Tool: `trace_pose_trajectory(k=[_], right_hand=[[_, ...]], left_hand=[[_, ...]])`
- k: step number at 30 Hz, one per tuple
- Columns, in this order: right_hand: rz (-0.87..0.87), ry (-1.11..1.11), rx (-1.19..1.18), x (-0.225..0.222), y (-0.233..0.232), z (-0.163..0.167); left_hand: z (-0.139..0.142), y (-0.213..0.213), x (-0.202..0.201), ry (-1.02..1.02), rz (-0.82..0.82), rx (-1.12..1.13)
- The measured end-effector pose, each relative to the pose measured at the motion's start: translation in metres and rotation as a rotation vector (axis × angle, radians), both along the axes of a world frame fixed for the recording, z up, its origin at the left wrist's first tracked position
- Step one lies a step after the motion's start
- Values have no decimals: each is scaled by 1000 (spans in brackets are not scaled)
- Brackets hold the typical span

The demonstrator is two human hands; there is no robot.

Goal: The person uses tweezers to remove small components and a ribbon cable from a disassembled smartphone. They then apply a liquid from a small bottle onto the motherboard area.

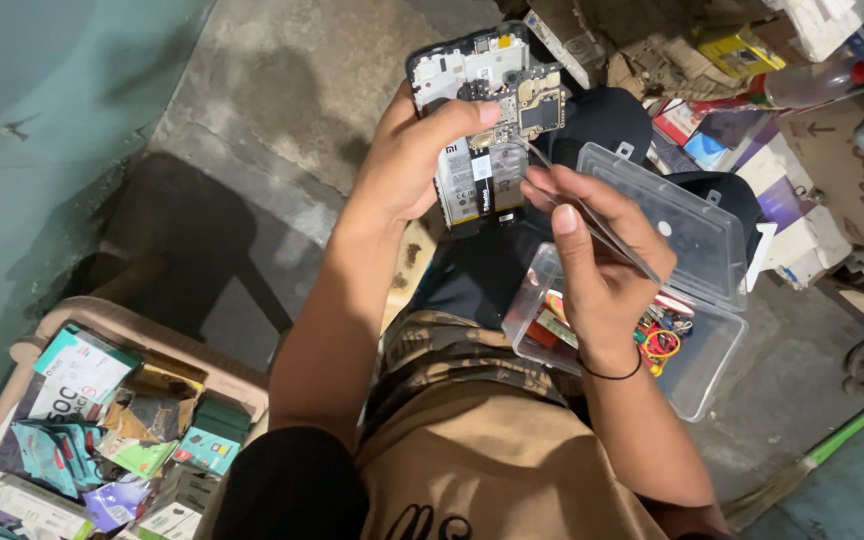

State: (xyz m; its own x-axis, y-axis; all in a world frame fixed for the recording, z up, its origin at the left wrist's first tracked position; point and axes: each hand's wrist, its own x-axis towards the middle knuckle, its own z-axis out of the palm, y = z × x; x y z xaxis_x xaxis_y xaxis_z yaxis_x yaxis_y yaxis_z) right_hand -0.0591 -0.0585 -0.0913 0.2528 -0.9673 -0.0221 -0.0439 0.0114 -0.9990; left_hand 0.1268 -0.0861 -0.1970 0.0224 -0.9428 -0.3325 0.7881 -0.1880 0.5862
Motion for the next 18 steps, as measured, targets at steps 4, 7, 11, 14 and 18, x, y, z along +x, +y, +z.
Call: trace_pose_trajectory(k=[4,7,11,14,18], right_hand=[[-11,23,-15,2,0,-1],[-20,41,-46,3,1,-1],[-15,41,-49,3,1,-1],[-18,28,-37,3,1,-3],[-98,20,-84,-1,1,2]], left_hand=[[2,0,1,-42,-2,22],[4,0,1,-4,5,19],[7,0,2,-13,-3,11],[8,0,1,4,7,22],[7,0,2,35,17,-5]])
